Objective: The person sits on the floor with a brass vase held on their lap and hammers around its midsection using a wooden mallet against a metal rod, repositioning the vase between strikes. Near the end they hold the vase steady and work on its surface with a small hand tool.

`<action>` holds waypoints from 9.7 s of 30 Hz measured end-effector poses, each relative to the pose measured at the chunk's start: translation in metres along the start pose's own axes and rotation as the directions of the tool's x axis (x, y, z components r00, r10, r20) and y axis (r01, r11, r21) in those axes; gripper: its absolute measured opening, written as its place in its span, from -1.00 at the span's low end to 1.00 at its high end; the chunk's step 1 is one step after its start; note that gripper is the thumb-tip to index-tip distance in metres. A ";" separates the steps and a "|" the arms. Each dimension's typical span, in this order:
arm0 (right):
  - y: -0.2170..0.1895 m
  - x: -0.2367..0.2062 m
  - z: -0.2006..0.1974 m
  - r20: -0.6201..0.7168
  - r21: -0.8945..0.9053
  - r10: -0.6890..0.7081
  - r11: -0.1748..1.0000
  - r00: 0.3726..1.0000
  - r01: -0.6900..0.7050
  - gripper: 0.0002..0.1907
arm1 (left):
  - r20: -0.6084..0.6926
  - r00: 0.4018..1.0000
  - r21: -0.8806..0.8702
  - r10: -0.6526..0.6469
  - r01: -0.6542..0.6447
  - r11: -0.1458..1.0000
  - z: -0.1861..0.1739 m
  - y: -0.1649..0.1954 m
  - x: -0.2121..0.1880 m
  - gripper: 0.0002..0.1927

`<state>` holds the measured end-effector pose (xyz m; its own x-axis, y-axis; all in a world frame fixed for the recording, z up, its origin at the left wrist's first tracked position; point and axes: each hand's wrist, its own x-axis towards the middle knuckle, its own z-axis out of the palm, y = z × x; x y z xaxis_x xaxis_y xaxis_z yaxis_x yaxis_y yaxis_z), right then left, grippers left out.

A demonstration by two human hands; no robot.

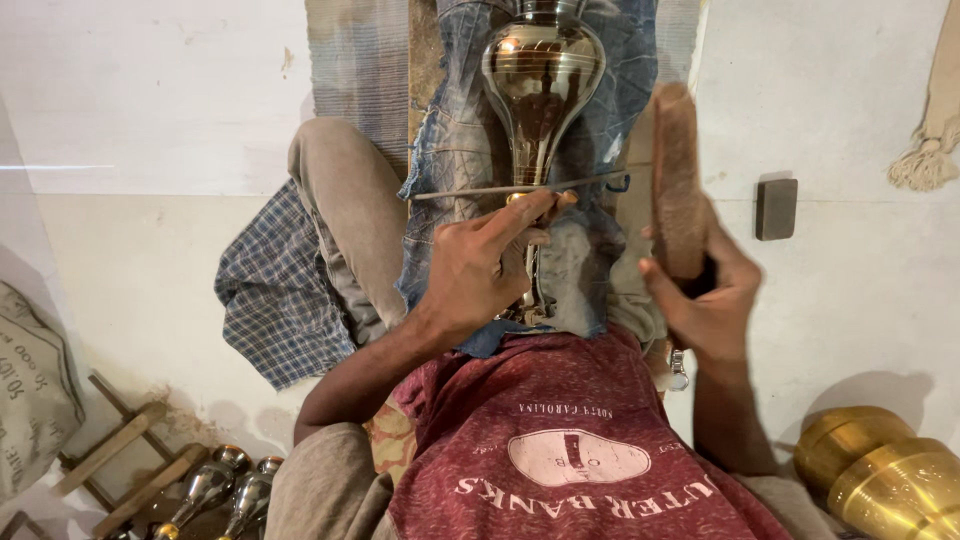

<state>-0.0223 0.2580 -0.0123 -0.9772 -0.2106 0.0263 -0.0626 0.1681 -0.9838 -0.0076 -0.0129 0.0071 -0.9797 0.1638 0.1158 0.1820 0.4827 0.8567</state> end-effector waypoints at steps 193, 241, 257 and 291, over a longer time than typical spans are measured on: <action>-0.120 0.120 -0.027 0.637 -0.734 0.253 0.487 0.728 0.473 -0.22 | -0.148 0.987 -0.264 0.062 -0.099 0.959 0.016 -0.052 0.002 -0.52; 0.004 -0.028 0.065 0.229 -0.031 0.286 0.958 0.930 -0.286 -0.81 | -0.589 0.711 -0.790 -0.385 -0.407 0.458 0.052 0.008 -0.023 -0.71; 0.049 0.006 0.005 -0.171 0.063 0.445 0.895 0.879 -0.441 -0.62 | -0.379 0.754 -0.875 -0.537 -0.103 0.473 -0.006 -0.046 -0.064 -0.76; 0.030 0.010 -0.029 -0.396 -0.213 0.289 0.894 0.872 -0.394 -0.64 | -0.284 0.956 -0.172 -0.069 0.020 0.985 -0.008 -0.037 0.003 -0.75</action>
<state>-0.0401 0.2890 -0.0365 -0.9501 0.2464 -0.1914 0.2854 0.4382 -0.8524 -0.0183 -0.0372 -0.0199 -0.9735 -0.1209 0.1941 0.1449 0.3309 0.9325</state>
